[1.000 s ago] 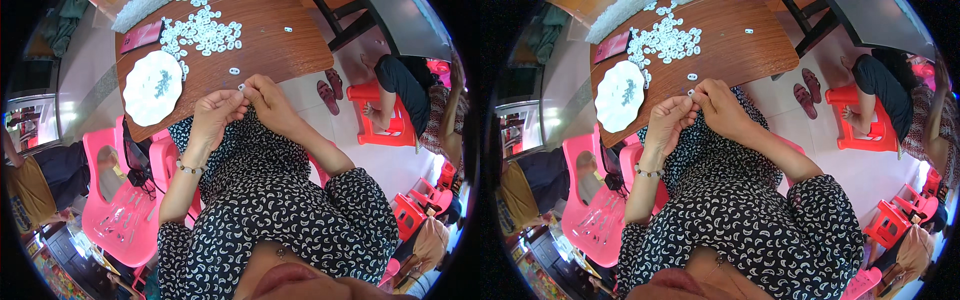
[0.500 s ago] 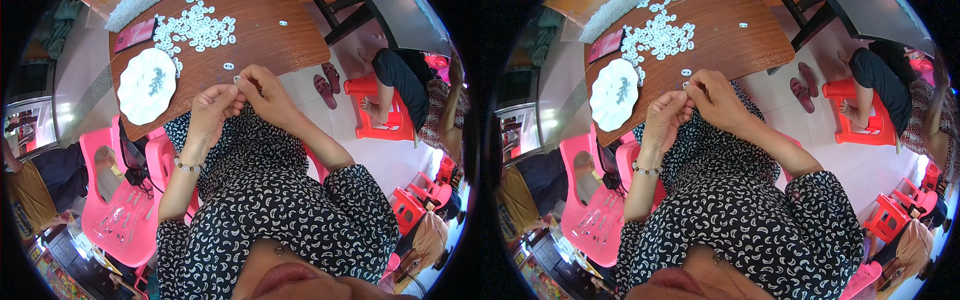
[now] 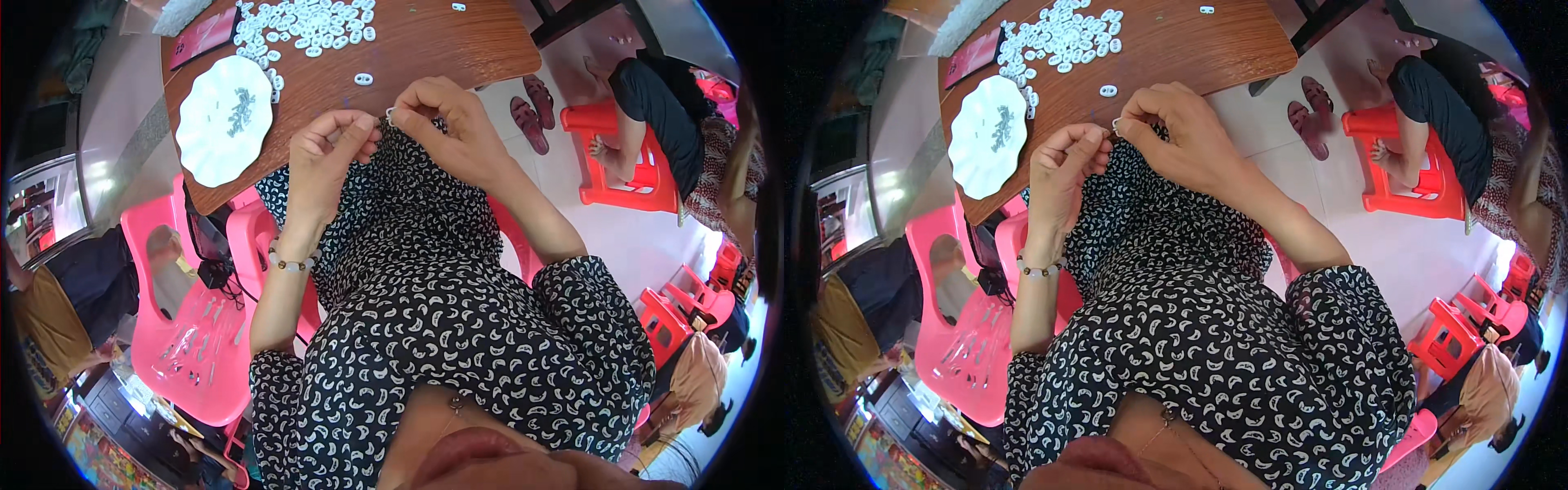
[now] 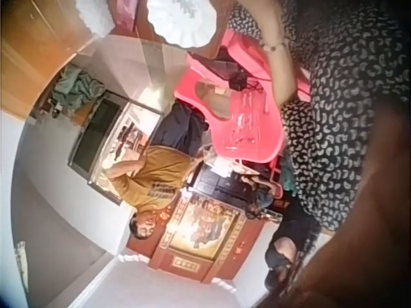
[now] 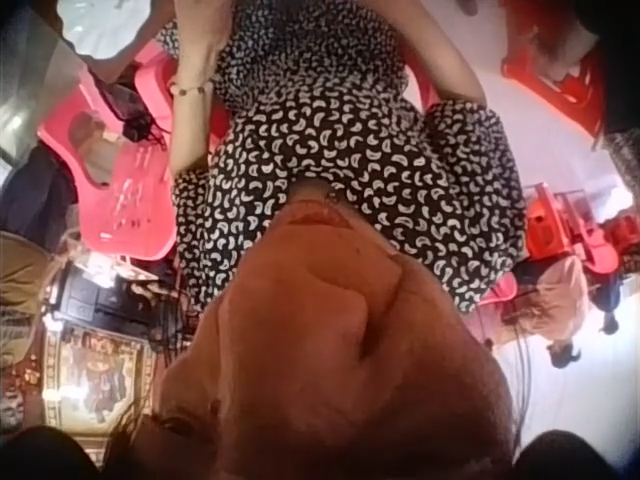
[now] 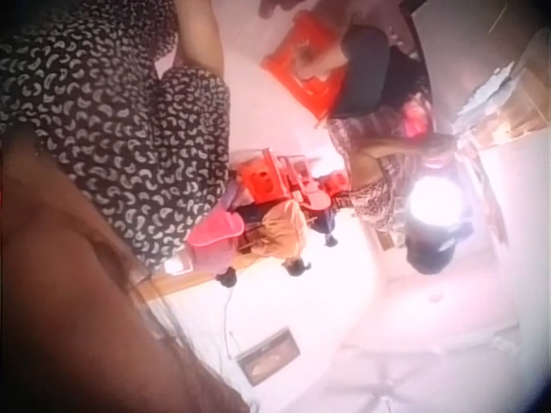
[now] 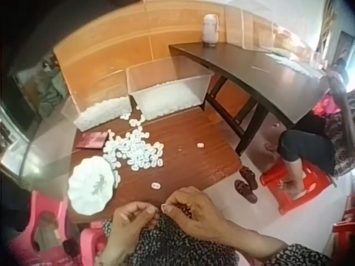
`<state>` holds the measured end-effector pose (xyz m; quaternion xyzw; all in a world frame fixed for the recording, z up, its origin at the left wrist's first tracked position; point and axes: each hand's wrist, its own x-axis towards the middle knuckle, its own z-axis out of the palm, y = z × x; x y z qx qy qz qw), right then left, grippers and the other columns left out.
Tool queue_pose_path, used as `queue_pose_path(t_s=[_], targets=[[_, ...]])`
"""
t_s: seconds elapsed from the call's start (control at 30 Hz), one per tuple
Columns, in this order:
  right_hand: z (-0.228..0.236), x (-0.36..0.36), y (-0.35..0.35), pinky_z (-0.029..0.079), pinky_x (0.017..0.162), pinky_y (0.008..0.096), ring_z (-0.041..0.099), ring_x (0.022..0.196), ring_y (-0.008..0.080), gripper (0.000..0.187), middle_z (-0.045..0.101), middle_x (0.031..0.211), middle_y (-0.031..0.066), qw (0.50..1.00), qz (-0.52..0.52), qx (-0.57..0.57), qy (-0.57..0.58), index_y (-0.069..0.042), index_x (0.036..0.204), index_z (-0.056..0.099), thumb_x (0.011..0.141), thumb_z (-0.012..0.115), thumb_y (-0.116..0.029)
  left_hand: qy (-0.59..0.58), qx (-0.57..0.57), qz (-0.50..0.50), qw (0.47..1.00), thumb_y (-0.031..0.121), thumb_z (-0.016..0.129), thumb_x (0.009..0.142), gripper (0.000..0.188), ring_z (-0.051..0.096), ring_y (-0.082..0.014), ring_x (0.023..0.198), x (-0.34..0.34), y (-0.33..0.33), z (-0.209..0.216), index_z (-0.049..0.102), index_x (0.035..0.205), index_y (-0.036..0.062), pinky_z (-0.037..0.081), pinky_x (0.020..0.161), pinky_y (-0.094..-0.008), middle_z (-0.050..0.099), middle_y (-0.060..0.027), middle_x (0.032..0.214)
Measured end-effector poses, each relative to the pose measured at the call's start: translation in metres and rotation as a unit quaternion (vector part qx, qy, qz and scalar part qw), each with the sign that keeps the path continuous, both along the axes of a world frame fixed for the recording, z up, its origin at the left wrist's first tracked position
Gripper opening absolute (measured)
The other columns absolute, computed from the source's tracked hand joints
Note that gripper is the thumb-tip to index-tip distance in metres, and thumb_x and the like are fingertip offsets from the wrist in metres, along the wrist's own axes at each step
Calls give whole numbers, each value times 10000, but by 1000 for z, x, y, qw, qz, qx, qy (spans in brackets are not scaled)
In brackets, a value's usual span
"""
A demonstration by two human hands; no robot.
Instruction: Sorting and examining small white plastic hardware components on a table.
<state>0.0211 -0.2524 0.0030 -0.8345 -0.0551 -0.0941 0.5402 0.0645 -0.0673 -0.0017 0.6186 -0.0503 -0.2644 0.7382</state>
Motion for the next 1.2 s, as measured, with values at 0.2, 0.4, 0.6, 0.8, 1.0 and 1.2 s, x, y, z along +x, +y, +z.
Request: queue_pose_path(t_s=[0.2, 0.4, 0.6, 0.8, 1.0, 1.2], targets=[[2, -1, 2, 401, 699, 292, 501, 752, 167, 128, 574, 760, 42, 999, 8, -48, -8, -15, 830, 602, 850, 613, -141, -11, 5, -15, 1000, 152, 624, 896, 161, 570, -66, 667, -1, 0, -1, 657, 941, 1, 454, 602, -195, 655, -35, 786], [-1, 1, 7, 400, 684, 358, 507, 698, 258, 134, 562, 692, 92, 998, -5, -24, -50, -28, 764, 591, 816, 604, -150, -24, 25, -12, 999, 145, 627, 895, 151, 562, -57, 656, -3, 1, -2, 657, 932, 2, 450, 590, -189, 654, -29, 774], [-1, 0, 6, 403, 684, 363, 518, 711, 261, 135, 578, 707, 95, 997, -3, -43, -60, -31, 761, 592, 814, 611, -154, -37, 55, -15, 998, 149, 626, 897, 155, 562, -55, 647, -4, 1, -4, 655, 934, 1, 446, 584, -184, 657, -30, 774], [-1, 0, 5, 403, 718, 320, 519, 760, 198, 125, 600, 757, 50, 998, -1, -63, -29, -27, 817, 615, 837, 622, -149, -27, 42, -7, 999, 149, 630, 895, 156, 562, -54, 651, -4, 2, -4, 654, 928, -2, 447, 584, -184, 656, -28, 770], [-5, 1, 9, 406, 676, 366, 520, 715, 258, 140, 584, 707, 84, 997, -11, -48, -54, -41, 746, 591, 809, 623, -161, -30, 39, -12, 999, 149, 631, 894, 157, 559, -51, 645, -5, 1, -5, 656, 925, -3, 445, 581, -182, 654, -29, 765], [-5, 0, 12, 407, 675, 371, 519, 709, 269, 146, 579, 700, 85, 998, -16, -39, -39, -36, 738, 590, 800, 634, -161, -56, 67, -5, 996, 133, 638, 888, 145, 568, -51, 626, -6, 2, -5, 656, 920, -8, 449, 568, -176, 658, -28, 743]])
